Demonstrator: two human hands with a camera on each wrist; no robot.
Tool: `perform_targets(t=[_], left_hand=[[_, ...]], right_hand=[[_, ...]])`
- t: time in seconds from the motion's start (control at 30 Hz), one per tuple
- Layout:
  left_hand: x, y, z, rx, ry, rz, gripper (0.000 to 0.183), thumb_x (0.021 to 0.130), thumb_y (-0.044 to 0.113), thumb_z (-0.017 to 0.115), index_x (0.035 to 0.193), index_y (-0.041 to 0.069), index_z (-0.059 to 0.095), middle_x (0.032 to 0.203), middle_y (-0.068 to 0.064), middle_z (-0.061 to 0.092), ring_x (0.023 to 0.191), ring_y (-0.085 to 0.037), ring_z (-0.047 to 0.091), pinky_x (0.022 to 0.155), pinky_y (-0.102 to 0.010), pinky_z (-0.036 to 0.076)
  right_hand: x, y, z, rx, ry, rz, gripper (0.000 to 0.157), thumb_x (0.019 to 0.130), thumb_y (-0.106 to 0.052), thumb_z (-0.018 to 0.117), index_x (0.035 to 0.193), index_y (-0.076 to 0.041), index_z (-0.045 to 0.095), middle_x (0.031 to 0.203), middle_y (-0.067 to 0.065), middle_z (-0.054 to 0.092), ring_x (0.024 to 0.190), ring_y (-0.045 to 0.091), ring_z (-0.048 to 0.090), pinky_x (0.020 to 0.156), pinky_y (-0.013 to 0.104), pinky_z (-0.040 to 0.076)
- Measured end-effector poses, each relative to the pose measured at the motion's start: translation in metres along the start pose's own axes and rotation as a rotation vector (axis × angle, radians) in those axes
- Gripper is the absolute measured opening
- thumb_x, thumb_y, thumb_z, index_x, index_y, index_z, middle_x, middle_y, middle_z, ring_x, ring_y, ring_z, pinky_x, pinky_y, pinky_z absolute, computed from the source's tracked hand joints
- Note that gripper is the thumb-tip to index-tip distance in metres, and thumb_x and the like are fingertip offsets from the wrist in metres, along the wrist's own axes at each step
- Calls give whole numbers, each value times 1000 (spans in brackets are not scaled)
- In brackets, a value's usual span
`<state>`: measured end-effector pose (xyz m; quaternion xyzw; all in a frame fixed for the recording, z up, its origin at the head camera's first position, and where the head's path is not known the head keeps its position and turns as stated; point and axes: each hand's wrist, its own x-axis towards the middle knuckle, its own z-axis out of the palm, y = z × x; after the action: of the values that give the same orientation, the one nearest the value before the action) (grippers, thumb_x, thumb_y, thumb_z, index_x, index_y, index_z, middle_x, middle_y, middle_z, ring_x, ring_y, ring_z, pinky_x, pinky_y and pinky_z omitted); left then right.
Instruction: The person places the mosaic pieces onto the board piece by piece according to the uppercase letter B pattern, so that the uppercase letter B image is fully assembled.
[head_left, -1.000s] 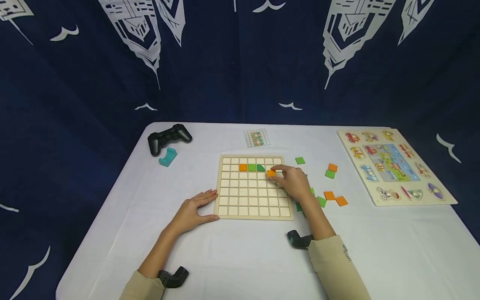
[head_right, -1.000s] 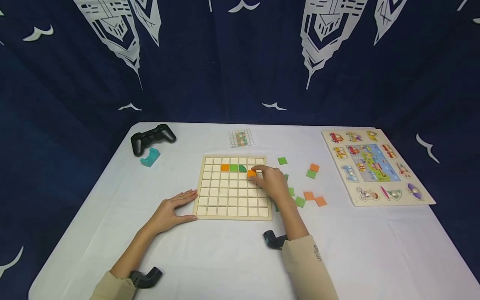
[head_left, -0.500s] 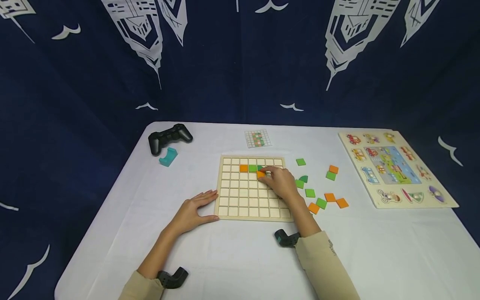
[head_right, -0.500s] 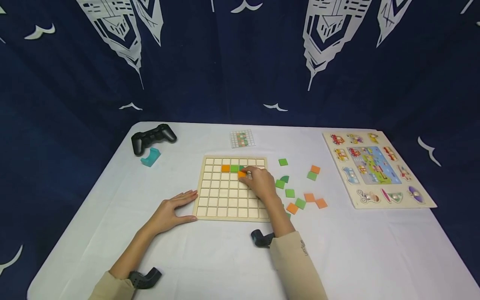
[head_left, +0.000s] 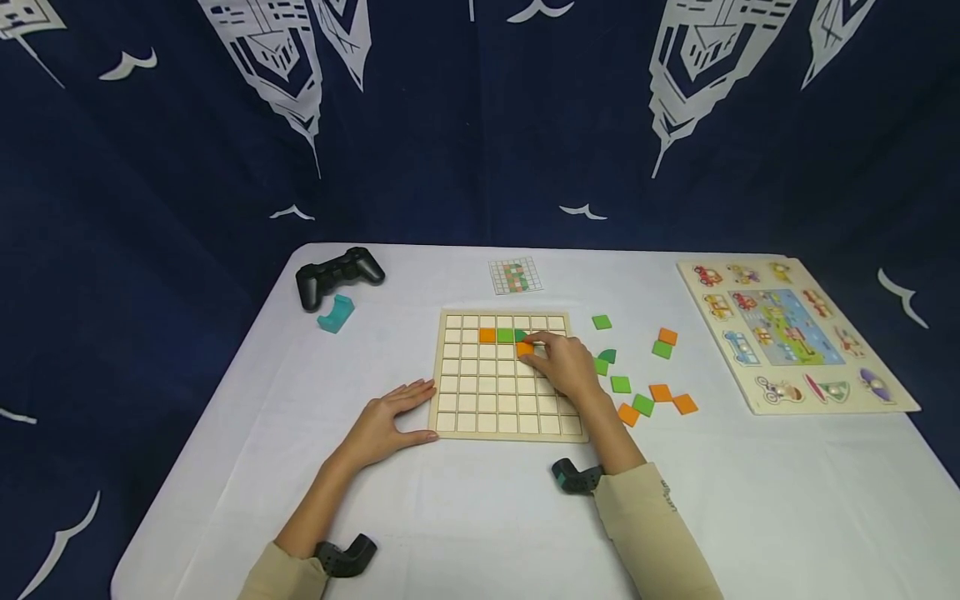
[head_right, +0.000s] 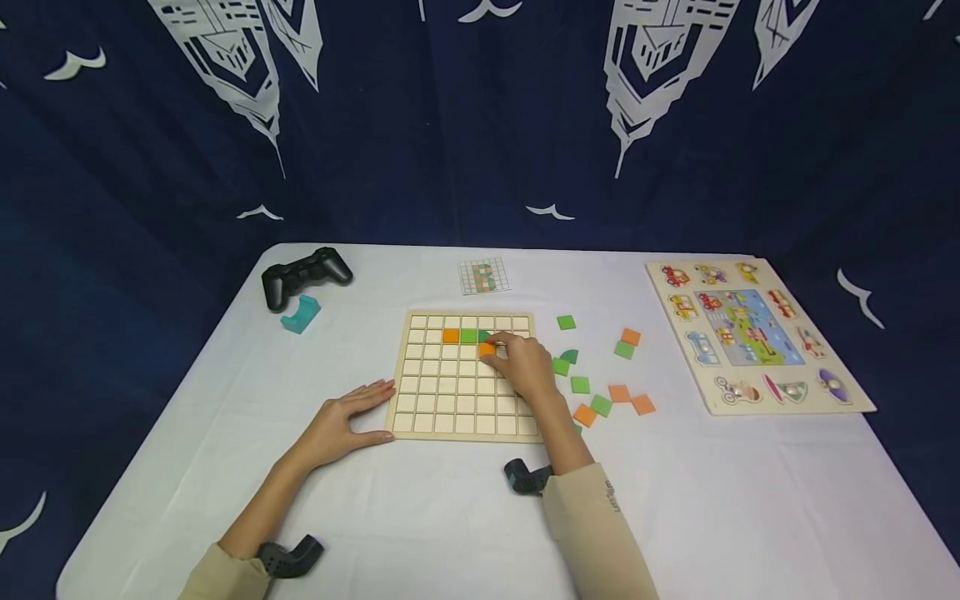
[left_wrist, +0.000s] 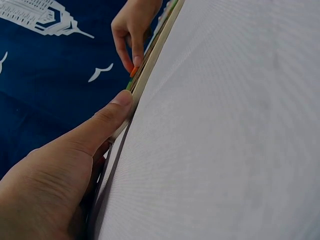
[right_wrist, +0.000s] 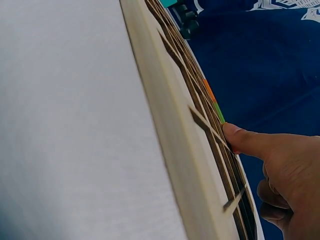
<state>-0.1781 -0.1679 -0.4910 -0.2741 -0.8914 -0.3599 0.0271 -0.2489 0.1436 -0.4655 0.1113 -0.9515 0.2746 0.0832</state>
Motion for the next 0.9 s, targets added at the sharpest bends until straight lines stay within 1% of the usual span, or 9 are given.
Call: perform_targets(t=[0.3, 0.57, 0.7, 0.8, 0.9], left_hand=[[0, 1, 0, 7, -5, -7, 72, 72, 45, 75, 130, 11, 54, 136, 4, 47, 128, -16, 40, 106, -39, 31], [0, 1, 0, 4, -1, -6, 71, 71, 45, 76, 130, 11, 54, 136, 3, 47, 128, -16, 40, 106, -39, 32], [1, 1, 0, 2, -4, -11, 71, 71, 45, 75, 130, 11, 54, 136, 3, 47, 128, -16, 39, 106, -40, 32], [0, 1, 0, 1, -6, -16, 71, 72, 46, 75, 130, 11, 54, 136, 4, 46, 128, -16, 39, 105, -41, 32], [1, 0, 0, -4, -3, -14, 71, 72, 46, 75, 130, 11, 54, 136, 4, 46, 128, -16, 39, 106, -40, 32]], right_hand=[[0, 0, 0, -2, -2, 3, 36, 80, -34, 72, 108, -12, 69, 50, -1, 39, 46, 14, 31, 41, 26, 24], [0, 0, 2, 17, 4, -9, 33, 80, -33, 72, 106, -13, 70, 49, -1, 37, 45, 13, 27, 40, 26, 23], [0, 0, 2, 28, -10, 4, 32, 81, -33, 71, 106, -13, 69, 48, -1, 36, 44, 12, 26, 40, 25, 23], [-1, -1, 1, 30, -17, 12, 33, 81, -33, 71, 107, -13, 69, 49, -1, 36, 44, 12, 26, 40, 25, 24], [-2, -1, -3, 31, -9, 1, 34, 80, -33, 72, 108, -14, 68, 49, -1, 37, 45, 13, 27, 41, 25, 24]])
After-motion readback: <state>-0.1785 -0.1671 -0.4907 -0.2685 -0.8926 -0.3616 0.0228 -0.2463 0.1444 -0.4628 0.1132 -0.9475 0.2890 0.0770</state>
